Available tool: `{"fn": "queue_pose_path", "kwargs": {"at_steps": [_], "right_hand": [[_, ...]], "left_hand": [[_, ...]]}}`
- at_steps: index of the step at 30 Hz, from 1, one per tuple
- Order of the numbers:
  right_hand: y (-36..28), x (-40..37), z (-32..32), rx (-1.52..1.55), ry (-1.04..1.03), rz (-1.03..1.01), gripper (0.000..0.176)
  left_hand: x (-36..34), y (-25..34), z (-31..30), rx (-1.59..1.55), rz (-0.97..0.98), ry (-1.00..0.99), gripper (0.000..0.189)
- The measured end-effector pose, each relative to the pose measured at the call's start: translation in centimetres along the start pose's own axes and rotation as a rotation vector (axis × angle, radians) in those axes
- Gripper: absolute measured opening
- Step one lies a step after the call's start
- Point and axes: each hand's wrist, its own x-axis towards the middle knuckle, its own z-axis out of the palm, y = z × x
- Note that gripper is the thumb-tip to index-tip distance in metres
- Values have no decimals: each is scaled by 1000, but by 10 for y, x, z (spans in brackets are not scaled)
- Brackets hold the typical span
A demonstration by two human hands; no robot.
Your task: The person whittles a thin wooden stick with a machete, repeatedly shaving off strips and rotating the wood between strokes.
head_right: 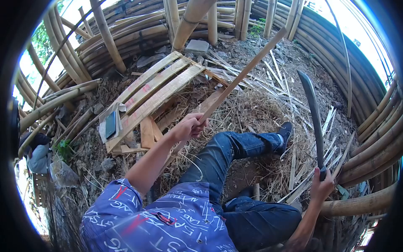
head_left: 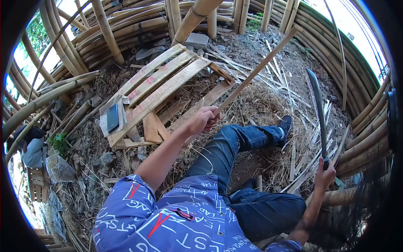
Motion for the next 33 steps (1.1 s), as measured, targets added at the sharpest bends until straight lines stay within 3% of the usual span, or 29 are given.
{"fn": "queue_pose_path", "kwargs": {"at_steps": [5,9,11,14,20,22,25,33], "right_hand": [[-9,0,-1,54,-5,-11,47],[-38,1,-4,185,-64,-24,51],[-58,-1,1,344,-77,-94,62],[-91,-5,9,365,-194,-210,62],[-142,-17,15,207,-246,-387,56],[-142,-22,19,125,-387,-384,55],[-135,-27,32,50,-285,-519,59],[-132,-28,30,57,-289,-492,62]], "left_hand": [[-1,-16,0,44,-95,42,3],[13,-32,15,322,25,61,7],[23,-43,35,466,212,62,10],[31,-43,82,500,217,55,14],[31,-44,143,598,202,69,23],[35,-55,147,597,271,75,24],[31,-57,154,654,303,89,26],[16,-35,164,787,253,76,33]]}}
